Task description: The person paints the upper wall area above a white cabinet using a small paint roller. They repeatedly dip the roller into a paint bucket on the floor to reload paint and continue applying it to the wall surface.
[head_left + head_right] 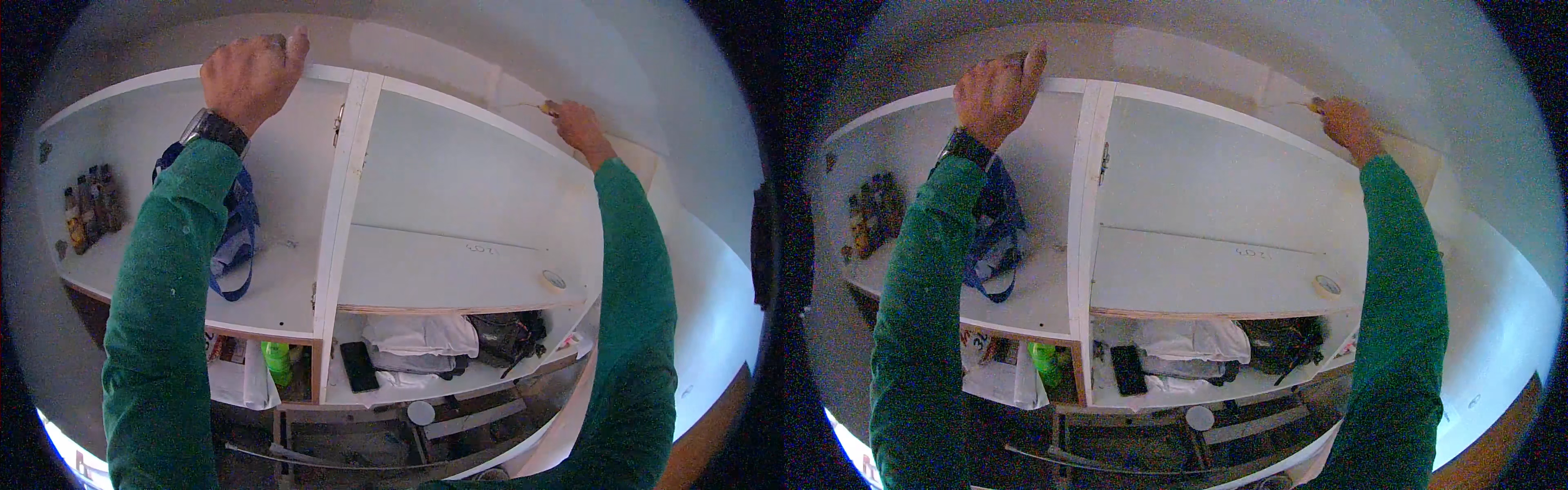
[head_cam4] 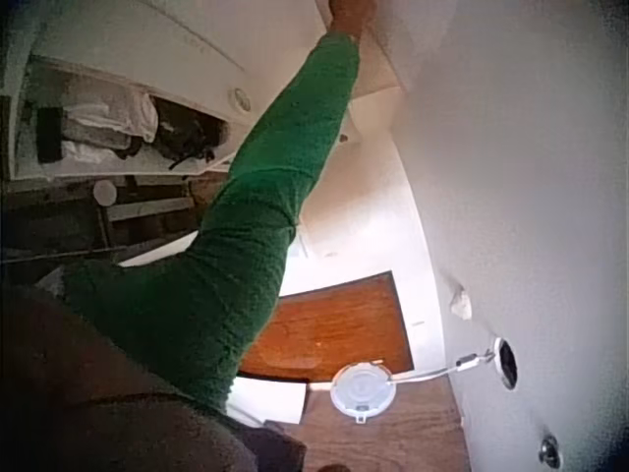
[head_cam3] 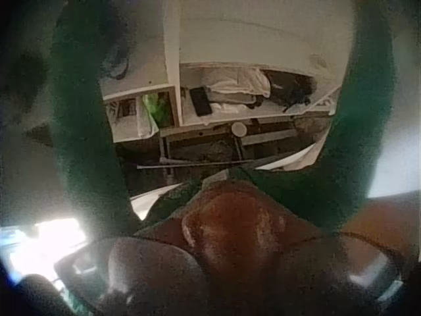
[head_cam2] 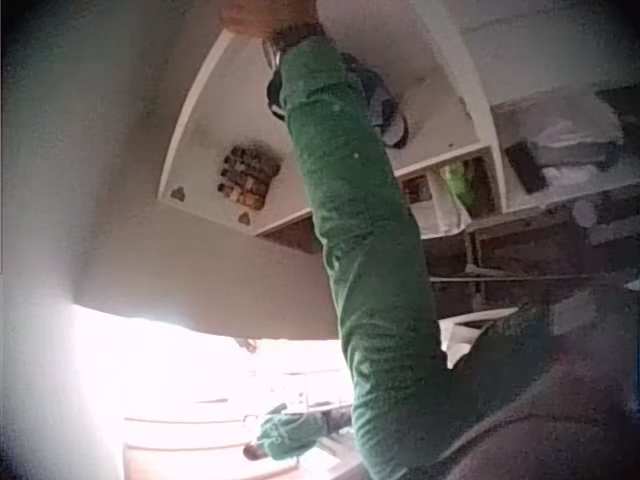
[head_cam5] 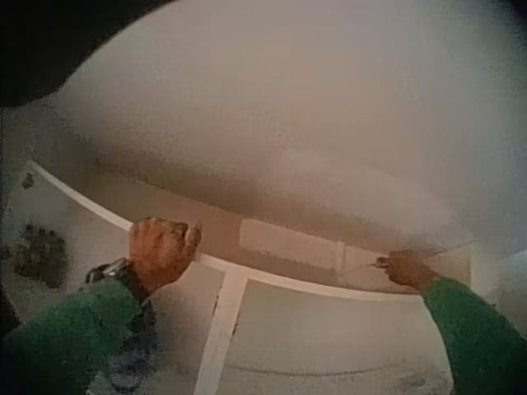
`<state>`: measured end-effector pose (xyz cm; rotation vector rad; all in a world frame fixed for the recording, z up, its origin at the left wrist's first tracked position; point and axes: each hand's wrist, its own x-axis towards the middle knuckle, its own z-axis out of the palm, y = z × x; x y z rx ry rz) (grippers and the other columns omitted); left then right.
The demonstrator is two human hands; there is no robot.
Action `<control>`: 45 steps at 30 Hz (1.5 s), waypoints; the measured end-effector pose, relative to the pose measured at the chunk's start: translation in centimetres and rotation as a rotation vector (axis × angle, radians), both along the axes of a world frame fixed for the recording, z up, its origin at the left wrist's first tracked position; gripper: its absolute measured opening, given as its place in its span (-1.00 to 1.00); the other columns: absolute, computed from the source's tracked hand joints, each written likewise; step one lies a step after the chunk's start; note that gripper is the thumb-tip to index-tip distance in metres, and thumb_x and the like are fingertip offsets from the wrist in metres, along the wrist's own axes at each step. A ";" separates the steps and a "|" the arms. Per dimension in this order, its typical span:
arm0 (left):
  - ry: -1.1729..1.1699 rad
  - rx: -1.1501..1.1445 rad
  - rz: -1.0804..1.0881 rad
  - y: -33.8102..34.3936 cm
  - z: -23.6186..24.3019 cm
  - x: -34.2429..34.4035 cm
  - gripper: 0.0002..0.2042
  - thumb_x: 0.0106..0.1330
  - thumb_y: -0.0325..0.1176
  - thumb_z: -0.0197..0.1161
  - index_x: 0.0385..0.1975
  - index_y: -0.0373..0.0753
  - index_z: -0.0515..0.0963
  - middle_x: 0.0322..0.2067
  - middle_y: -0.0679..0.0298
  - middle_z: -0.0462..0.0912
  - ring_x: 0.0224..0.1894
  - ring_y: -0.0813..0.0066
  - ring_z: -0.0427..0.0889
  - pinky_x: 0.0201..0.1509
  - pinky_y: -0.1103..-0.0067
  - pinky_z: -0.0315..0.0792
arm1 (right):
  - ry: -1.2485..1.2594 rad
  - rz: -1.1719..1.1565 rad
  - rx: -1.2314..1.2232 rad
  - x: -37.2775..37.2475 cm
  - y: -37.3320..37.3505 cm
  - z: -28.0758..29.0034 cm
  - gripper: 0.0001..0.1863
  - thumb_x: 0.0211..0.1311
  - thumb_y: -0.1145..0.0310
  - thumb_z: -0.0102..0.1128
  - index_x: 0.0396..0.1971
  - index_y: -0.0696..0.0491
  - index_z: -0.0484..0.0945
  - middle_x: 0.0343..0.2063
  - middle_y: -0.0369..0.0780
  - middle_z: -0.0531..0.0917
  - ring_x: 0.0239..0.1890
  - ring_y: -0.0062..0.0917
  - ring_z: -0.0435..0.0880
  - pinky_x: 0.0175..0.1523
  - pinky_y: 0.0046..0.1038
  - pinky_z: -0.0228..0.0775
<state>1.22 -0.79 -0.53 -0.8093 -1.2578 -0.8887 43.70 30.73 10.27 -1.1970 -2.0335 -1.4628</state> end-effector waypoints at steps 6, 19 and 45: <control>0.067 0.044 0.038 0.3 -0.3 -1.6 -0.47 0.33 0.07 -0.09 -0.59 -0.23 0.65 -0.64 -0.01 0.60 -0.54 0.02 0.64 -0.38 0.19 0.52 | -0.088 0.240 0.023 -10.5 -4.8 -0.2 -0.67 0.21 0.32 0.03 -0.02 -0.18 0.53 -0.31 -0.03 0.65 -0.26 -0.10 0.65 -0.17 -0.06 0.51; 0.031 -0.026 0.013 0.3 -0.3 -1.5 -0.49 0.30 0.05 -0.06 -0.60 -0.23 0.65 -0.64 -0.01 0.61 -0.54 0.01 0.64 -0.36 0.20 0.53 | -0.117 0.351 -0.053 -20.8 -11.4 0.5 -0.57 0.14 0.40 0.00 0.05 -0.22 0.51 -0.16 -0.16 0.65 -0.15 -0.15 0.65 -0.04 -0.11 0.51; -0.067 -0.136 0.053 -0.4 -0.2 0.2 -0.53 0.35 0.01 -0.09 -0.51 -0.20 0.64 -0.52 0.03 0.65 -0.45 -0.01 0.65 -0.26 0.21 0.53 | 0.613 0.932 -1.020 -9.0 -13.3 -0.8 -0.69 0.11 0.25 0.28 -0.18 0.09 0.60 -0.62 -0.38 0.52 -0.76 -0.77 0.26 -0.70 -0.63 0.04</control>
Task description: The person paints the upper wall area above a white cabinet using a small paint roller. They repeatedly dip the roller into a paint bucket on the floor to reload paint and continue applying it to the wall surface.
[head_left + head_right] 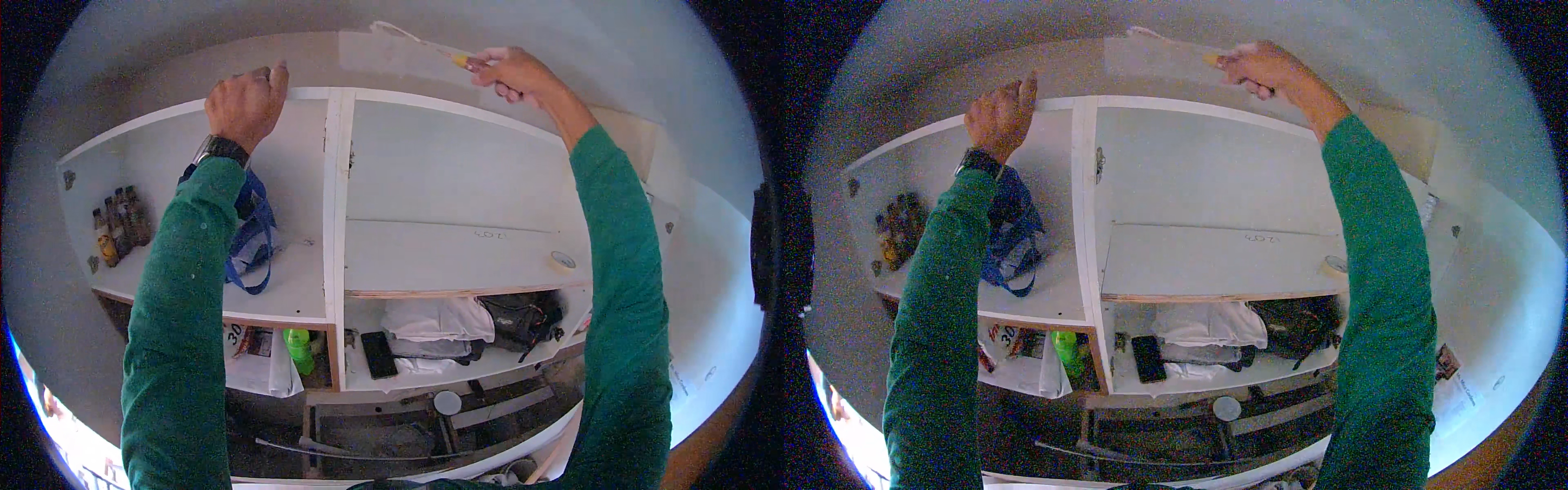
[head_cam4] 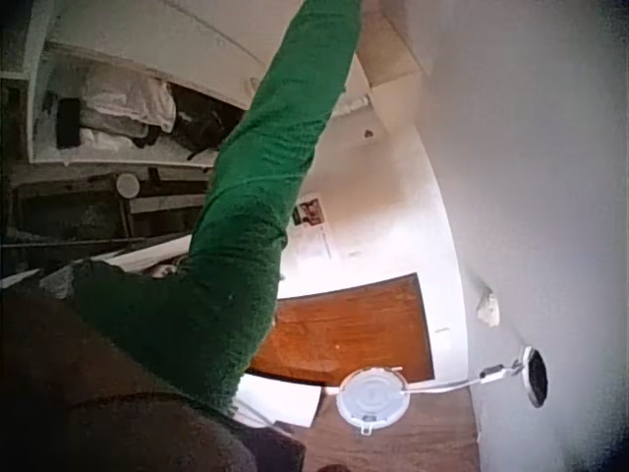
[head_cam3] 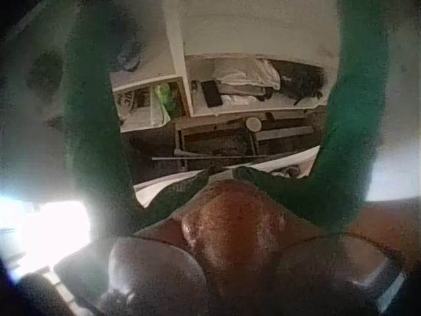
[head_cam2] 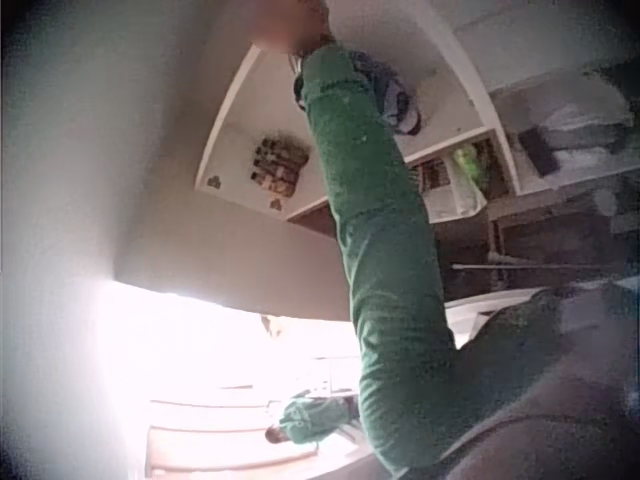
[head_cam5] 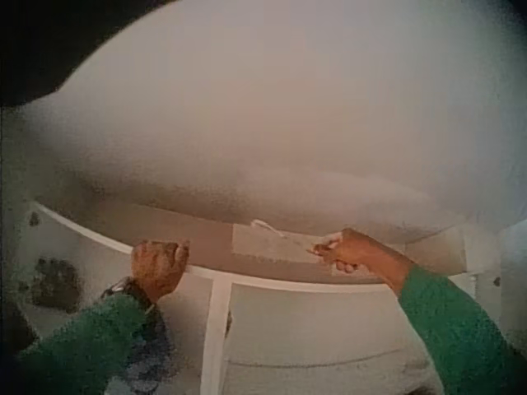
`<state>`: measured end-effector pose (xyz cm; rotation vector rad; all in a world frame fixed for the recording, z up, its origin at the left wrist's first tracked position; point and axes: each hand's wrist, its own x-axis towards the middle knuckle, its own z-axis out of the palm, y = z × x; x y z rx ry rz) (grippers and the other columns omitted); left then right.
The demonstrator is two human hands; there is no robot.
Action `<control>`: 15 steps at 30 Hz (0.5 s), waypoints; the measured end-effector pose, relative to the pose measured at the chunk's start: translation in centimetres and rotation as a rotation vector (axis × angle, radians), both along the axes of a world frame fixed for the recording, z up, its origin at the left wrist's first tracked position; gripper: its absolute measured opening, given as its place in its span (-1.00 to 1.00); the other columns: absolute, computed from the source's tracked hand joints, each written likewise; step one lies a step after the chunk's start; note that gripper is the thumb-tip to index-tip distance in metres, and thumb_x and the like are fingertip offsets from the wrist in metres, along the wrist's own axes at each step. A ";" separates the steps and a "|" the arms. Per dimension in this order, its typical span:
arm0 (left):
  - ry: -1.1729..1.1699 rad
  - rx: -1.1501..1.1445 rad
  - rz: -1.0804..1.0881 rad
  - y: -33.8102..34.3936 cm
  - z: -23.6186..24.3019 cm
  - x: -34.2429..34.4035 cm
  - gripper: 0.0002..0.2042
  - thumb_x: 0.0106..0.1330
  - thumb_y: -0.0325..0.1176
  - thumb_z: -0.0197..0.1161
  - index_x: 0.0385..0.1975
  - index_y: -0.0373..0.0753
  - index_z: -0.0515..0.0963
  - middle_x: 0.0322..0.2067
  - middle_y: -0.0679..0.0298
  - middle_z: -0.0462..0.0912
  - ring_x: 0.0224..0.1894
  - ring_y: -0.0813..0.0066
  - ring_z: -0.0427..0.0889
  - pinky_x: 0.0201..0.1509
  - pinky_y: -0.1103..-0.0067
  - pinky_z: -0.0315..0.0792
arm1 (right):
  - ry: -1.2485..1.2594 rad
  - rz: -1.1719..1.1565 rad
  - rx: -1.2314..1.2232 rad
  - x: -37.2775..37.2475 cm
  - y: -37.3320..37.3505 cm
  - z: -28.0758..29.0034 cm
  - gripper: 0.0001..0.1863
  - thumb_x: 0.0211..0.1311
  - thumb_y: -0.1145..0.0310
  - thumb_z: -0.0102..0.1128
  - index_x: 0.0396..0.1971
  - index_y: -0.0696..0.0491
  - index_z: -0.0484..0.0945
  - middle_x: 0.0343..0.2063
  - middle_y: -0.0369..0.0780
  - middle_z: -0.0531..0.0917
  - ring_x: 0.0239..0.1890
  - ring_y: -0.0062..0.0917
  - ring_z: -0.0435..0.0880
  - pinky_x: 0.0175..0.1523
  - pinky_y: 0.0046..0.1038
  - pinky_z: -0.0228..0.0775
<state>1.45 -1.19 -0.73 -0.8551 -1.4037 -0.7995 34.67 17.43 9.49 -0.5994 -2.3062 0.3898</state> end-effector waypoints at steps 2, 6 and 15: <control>0.010 0.005 -0.001 0.3 0.1 -0.7 -0.52 0.35 0.02 -0.10 -0.51 -0.19 0.65 -0.51 0.02 0.65 -0.43 -0.03 0.65 -0.25 0.20 0.52 | -0.042 -0.011 0.119 -1.3 0.1 0.9 -0.71 0.11 0.25 0.27 -0.21 0.08 0.62 -0.63 -0.38 0.52 -0.76 -0.76 0.28 -0.71 -0.62 0.06; -0.008 0.013 0.003 0.4 0.2 -0.6 -0.50 0.36 0.05 -0.12 -0.46 -0.20 0.65 -0.49 -0.03 0.65 -0.38 -0.05 0.65 -0.20 0.18 0.51 | -0.234 -0.165 0.773 -5.2 2.0 2.2 -0.72 0.11 0.17 0.25 -0.33 0.07 0.66 -0.64 -0.35 0.57 -0.75 -0.69 0.35 -0.66 -0.53 0.18; -0.056 0.016 0.025 0.1 0.2 -0.6 -0.50 0.37 0.08 -0.15 -0.44 -0.15 0.66 -0.50 0.03 0.65 -0.41 -0.02 0.64 -0.26 0.18 0.51 | -0.221 -0.271 0.735 -9.7 4.4 4.3 -0.63 0.16 0.05 0.18 -0.44 0.08 0.68 -0.65 -0.25 0.62 -0.67 -0.49 0.53 -0.54 -0.32 0.37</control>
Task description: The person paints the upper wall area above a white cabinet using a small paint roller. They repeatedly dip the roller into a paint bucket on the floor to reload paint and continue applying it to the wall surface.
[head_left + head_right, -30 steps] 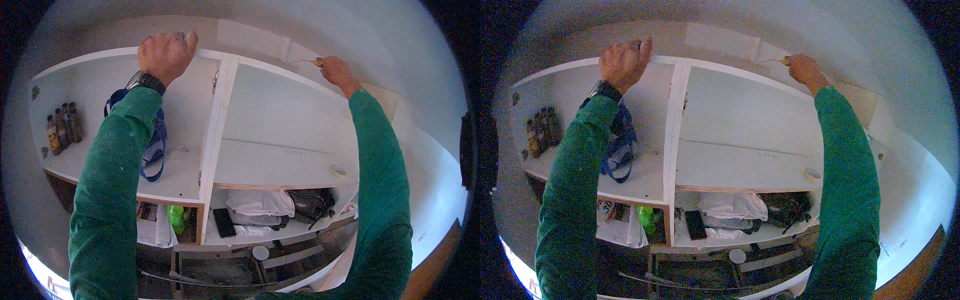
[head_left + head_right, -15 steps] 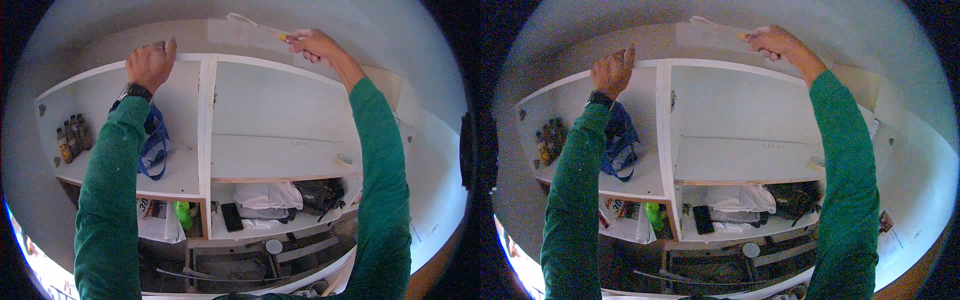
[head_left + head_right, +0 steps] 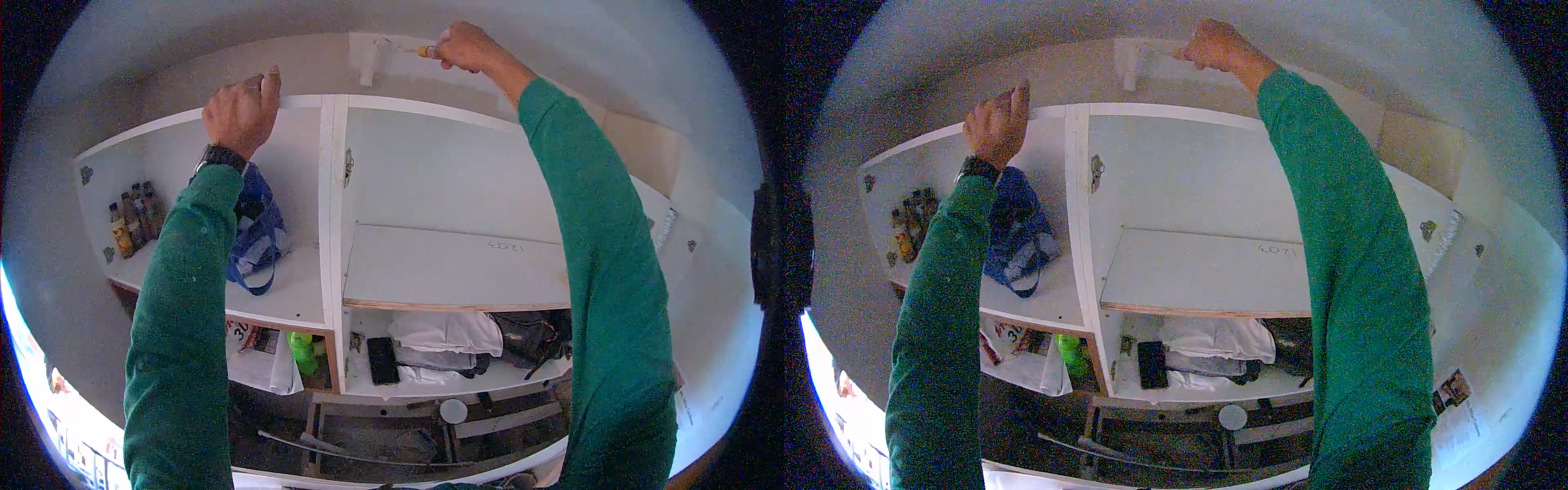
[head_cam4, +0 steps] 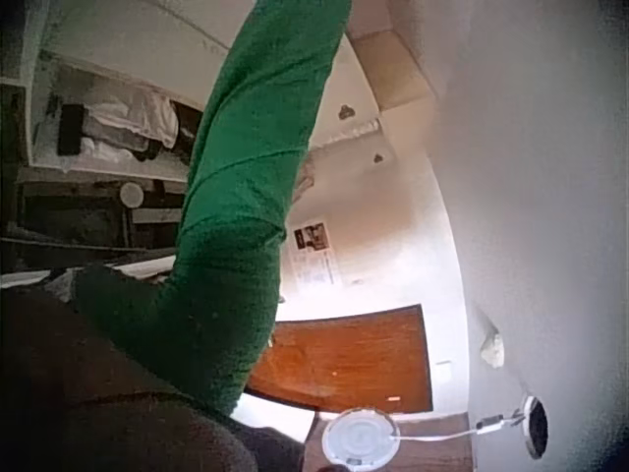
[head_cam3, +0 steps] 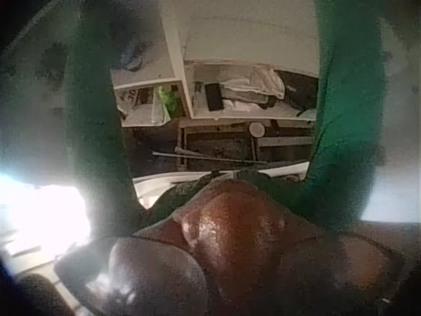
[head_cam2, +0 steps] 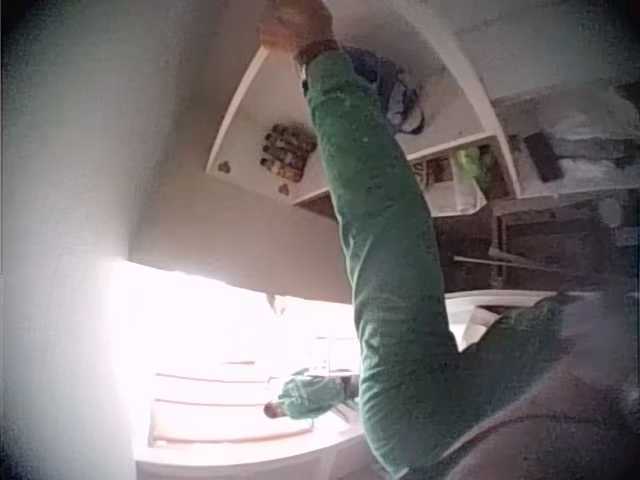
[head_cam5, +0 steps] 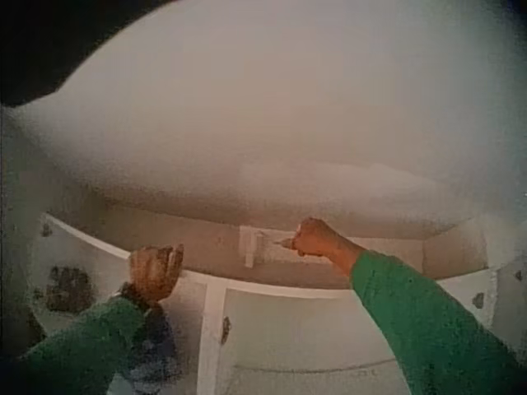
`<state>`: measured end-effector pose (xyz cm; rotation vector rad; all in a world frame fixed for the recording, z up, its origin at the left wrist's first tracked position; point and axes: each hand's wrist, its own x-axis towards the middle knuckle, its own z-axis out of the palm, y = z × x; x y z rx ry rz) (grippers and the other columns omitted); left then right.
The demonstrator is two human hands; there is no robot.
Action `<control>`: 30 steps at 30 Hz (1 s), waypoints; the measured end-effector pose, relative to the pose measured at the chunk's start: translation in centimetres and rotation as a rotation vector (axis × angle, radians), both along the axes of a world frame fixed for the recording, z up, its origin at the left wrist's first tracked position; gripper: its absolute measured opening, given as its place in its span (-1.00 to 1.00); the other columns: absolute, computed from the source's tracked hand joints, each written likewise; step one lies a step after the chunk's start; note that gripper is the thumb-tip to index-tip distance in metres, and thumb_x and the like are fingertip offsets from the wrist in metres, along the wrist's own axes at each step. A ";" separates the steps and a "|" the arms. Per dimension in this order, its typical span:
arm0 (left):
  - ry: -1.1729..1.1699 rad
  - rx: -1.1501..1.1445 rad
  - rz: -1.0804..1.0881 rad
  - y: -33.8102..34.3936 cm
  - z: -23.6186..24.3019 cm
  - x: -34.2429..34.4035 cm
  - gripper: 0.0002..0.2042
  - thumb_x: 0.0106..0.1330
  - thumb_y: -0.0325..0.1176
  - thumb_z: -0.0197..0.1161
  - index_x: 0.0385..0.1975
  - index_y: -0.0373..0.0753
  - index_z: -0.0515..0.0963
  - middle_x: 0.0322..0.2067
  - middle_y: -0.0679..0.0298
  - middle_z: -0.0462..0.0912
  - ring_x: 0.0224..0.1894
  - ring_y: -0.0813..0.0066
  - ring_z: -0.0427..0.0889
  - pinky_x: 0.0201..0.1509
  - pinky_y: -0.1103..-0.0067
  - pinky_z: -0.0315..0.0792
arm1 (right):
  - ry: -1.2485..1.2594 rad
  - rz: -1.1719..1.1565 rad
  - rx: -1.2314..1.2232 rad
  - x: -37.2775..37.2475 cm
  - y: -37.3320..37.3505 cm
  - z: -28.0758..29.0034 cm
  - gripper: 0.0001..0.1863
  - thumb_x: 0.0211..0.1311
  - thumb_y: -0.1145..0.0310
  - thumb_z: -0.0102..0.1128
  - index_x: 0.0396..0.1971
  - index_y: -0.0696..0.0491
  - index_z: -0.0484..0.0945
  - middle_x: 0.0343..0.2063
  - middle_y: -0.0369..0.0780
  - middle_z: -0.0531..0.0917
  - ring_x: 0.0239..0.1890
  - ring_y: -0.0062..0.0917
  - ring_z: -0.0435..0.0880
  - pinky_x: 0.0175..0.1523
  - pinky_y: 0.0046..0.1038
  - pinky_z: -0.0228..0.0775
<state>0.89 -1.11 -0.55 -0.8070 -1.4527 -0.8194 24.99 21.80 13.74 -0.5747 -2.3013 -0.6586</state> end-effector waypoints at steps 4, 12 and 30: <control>0.051 0.040 0.006 0.8 0.3 0.0 -0.50 0.37 0.09 -0.16 -0.44 -0.12 0.67 -0.51 0.06 0.65 -0.41 -0.02 0.64 -0.28 0.20 0.50 | -0.026 -0.055 0.452 0.4 4.7 1.6 -0.60 0.16 0.03 0.17 -0.53 0.09 0.68 -0.65 -0.22 0.63 -0.62 -0.42 0.59 -0.46 -0.28 0.45; -0.118 -0.062 0.045 -0.1 0.1 0.6 -0.51 0.38 0.07 -0.19 -0.38 -0.12 0.65 -0.46 0.03 0.65 -0.37 -0.01 0.64 -0.23 0.19 0.49 | 0.065 0.026 0.260 6.7 5.7 0.9 -0.58 0.03 0.00 0.25 -0.59 0.12 0.65 -0.74 -0.19 0.56 -0.60 -0.36 0.58 -0.35 -0.27 0.42; 0.072 0.053 0.061 0.2 -0.2 0.0 -0.52 0.37 0.05 -0.15 -0.39 -0.12 0.66 -0.44 0.03 0.67 -0.38 -0.04 0.64 -0.21 0.16 0.49 | 0.192 -0.130 0.290 22.7 12.4 1.7 -0.68 0.04 0.16 0.32 -0.62 0.15 0.60 -0.72 -0.22 0.55 -0.62 -0.46 0.51 -0.40 -0.35 0.36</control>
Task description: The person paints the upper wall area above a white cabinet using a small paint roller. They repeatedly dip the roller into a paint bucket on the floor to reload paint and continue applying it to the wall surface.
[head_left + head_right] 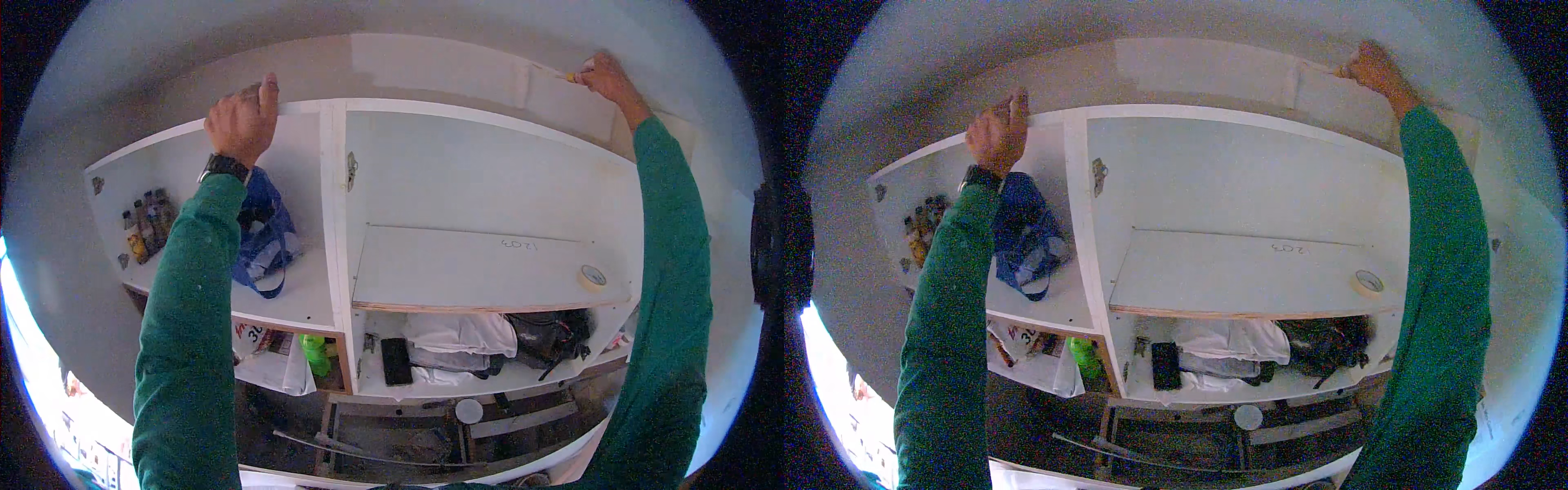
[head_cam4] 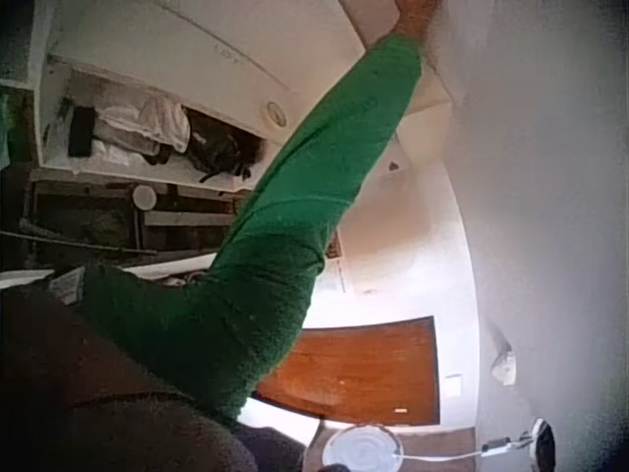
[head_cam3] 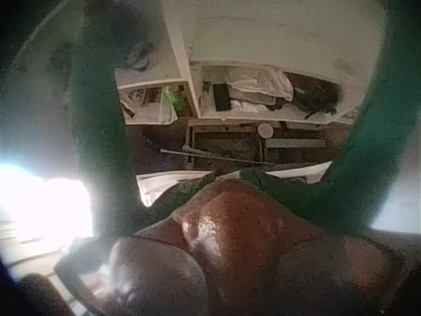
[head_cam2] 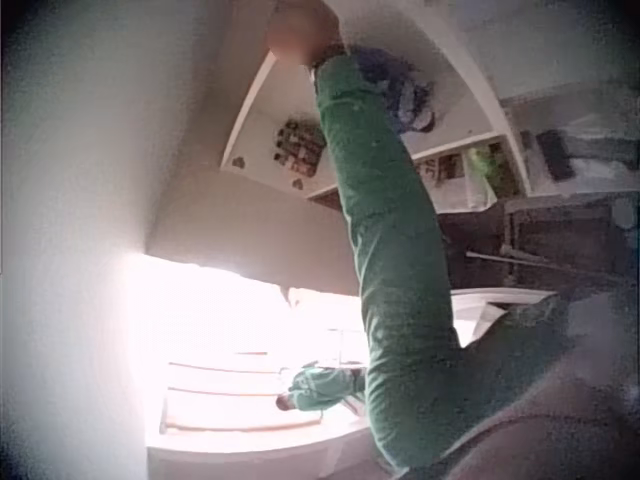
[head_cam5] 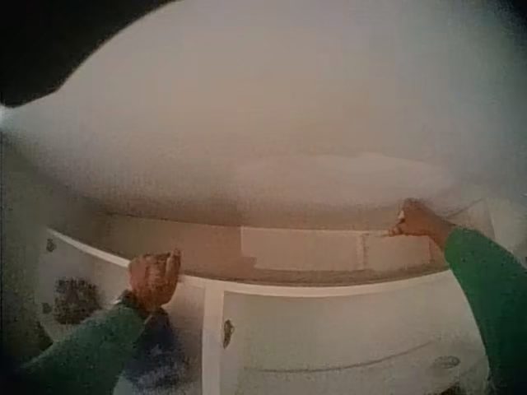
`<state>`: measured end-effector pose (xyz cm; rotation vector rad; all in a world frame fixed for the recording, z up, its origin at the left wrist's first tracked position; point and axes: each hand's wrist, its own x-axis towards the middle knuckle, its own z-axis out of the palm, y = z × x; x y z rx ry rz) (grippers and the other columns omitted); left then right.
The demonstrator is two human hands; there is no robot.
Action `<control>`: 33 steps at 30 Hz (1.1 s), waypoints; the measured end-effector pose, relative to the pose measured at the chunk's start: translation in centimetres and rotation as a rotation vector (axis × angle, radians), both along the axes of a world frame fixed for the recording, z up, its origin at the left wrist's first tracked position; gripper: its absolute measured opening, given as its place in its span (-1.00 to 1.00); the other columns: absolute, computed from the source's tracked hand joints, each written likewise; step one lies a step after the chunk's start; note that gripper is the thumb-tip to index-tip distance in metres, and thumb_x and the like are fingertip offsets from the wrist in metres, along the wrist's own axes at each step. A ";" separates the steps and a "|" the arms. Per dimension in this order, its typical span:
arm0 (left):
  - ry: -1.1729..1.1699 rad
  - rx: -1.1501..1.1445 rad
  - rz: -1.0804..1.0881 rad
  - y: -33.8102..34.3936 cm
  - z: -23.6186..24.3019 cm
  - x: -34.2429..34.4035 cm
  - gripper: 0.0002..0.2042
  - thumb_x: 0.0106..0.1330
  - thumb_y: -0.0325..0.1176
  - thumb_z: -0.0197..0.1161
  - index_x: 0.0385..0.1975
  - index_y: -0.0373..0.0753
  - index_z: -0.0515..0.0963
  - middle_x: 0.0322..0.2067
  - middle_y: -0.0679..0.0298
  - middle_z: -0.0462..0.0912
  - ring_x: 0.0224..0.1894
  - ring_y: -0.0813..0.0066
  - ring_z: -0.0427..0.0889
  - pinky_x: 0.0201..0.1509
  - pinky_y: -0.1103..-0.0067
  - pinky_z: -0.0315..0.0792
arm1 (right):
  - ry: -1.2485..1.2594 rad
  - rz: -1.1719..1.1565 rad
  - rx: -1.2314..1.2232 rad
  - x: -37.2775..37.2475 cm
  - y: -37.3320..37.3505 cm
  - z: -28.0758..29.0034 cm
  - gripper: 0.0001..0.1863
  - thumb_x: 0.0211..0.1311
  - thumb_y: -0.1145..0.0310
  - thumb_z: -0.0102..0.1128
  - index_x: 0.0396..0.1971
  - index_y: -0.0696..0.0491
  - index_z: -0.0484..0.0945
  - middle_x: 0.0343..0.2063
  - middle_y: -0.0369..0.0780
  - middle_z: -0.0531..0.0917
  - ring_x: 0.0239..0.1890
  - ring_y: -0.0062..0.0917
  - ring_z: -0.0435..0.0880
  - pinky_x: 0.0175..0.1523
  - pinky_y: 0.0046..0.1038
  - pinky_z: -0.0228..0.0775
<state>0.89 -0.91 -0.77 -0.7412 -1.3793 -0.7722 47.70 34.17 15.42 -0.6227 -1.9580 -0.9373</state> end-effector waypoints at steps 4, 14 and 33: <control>-0.022 0.013 -0.018 0.2 -0.2 0.5 -0.49 0.37 0.07 -0.18 -0.42 -0.15 0.66 -0.46 0.02 0.66 -0.37 -0.04 0.64 -0.21 0.16 0.49 | -0.077 0.044 -0.283 -2.5 -1.2 0.6 -0.64 0.08 0.11 0.30 -0.64 0.12 0.60 -0.76 -0.25 0.50 -0.65 -0.54 0.46 -0.44 -0.42 0.31; 0.051 0.038 -0.088 0.4 0.0 -0.2 -0.53 0.35 0.01 -0.12 -0.51 -0.17 0.65 -0.56 0.04 0.64 -0.47 -0.01 0.64 -0.29 0.19 0.51 | -0.231 0.178 -0.060 -17.1 -5.9 1.0 -0.61 0.10 0.06 0.23 -0.59 0.13 0.62 -0.74 -0.25 0.52 -0.66 -0.48 0.46 -0.43 -0.35 0.32; 0.022 -0.039 -0.016 0.0 0.1 -0.5 -0.55 0.35 -0.01 -0.09 -0.51 -0.19 0.63 -0.56 0.02 0.64 -0.44 0.03 0.65 -0.35 0.22 0.52 | -0.294 0.139 0.081 -22.2 -10.6 0.0 -0.60 0.09 0.04 0.24 -0.56 0.13 0.65 -0.67 -0.14 0.60 -0.56 -0.28 0.56 -0.31 -0.22 0.44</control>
